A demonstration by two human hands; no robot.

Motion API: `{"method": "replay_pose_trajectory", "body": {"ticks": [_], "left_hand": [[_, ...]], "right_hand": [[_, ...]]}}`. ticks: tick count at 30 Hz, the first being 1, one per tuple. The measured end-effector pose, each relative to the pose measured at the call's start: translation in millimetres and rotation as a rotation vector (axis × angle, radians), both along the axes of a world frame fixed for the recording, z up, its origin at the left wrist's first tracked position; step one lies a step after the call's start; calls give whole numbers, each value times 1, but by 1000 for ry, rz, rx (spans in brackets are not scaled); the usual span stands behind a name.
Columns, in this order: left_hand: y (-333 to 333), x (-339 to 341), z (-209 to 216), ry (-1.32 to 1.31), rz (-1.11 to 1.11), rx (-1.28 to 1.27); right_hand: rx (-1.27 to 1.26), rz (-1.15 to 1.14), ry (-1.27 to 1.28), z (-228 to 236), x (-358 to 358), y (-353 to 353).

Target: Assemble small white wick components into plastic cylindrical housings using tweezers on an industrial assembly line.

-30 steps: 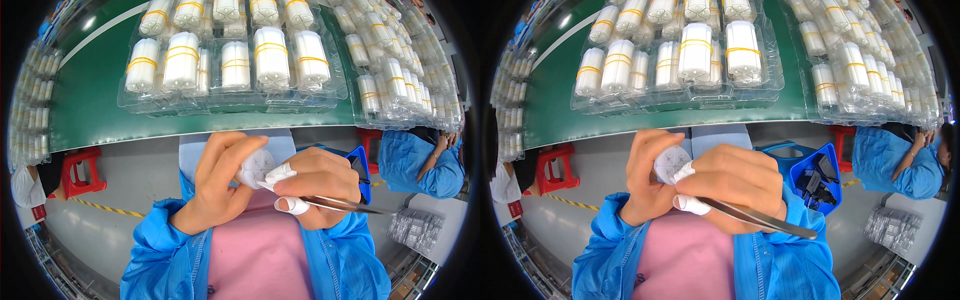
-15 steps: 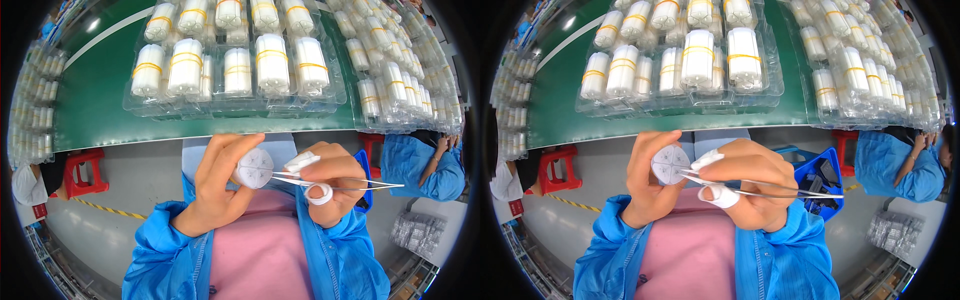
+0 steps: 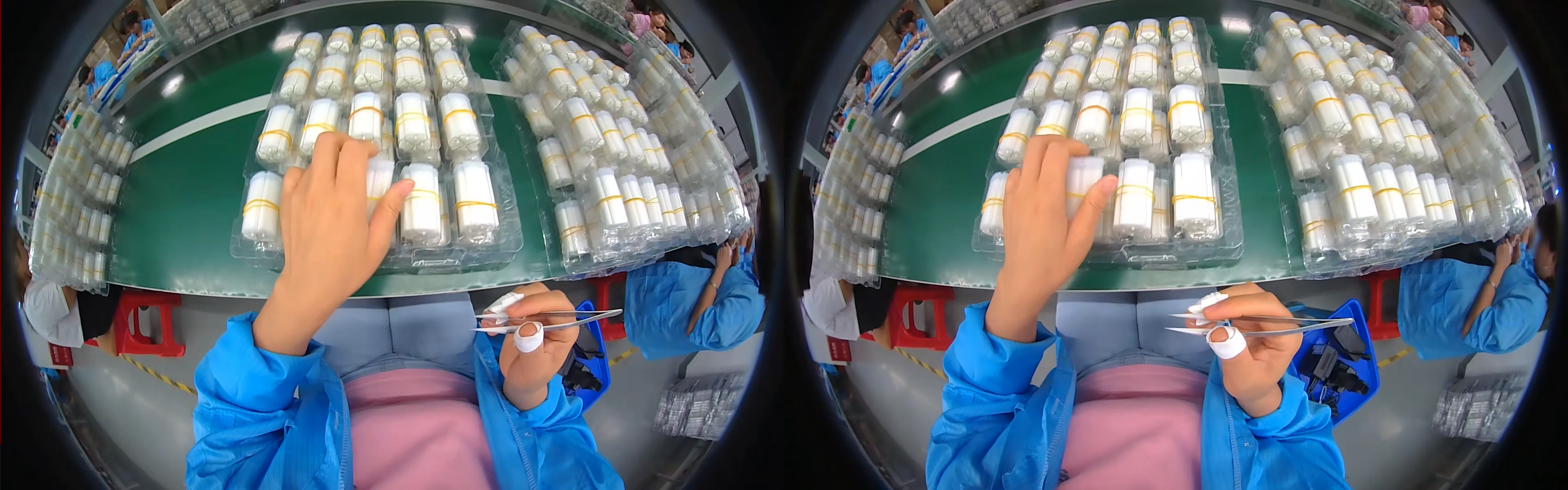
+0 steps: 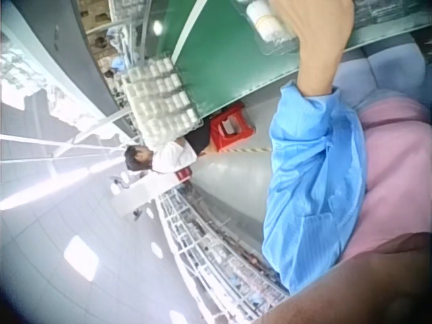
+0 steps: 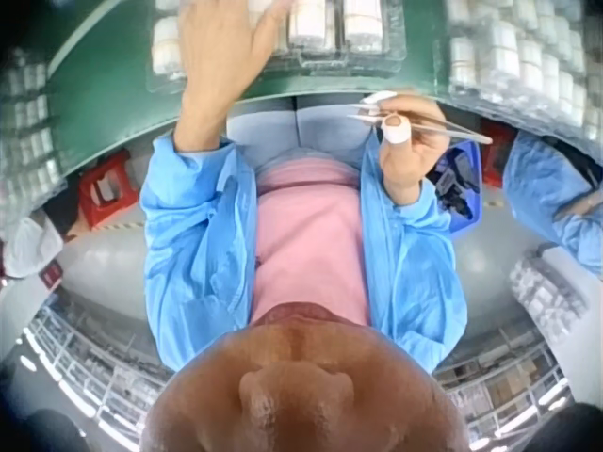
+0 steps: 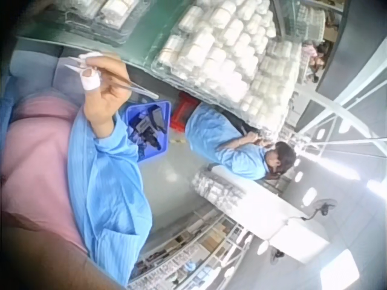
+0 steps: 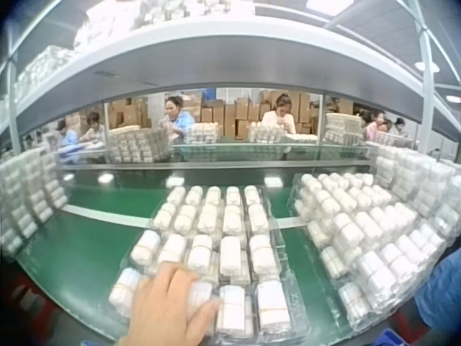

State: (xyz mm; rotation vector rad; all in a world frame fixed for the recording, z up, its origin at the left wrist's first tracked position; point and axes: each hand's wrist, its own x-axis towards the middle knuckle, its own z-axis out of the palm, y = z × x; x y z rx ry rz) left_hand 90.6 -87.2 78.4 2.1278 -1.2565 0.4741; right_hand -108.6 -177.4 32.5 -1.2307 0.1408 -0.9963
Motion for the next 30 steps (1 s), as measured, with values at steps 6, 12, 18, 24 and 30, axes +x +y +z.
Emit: {"method": "replay_pose_trajectory", "body": {"ticks": [6,12,18,24,30], "left_hand": [[-8,-3,-1,-240,104,97],[-15,-24,-1,-127,-147,58],[-7,-28,-12,32,-468,-365],[50,-59,-19,670,-578,-360],[69,-76,-68,910,-453,-339]], "right_hand": [[89,-21,116,1,-6,-3],[100,-24,207,6,-1,-5],[77,7,187,8,-2,-8],[-28,-54,138,-1,2,-5],[-27,89,212,-6,10,9]]}}
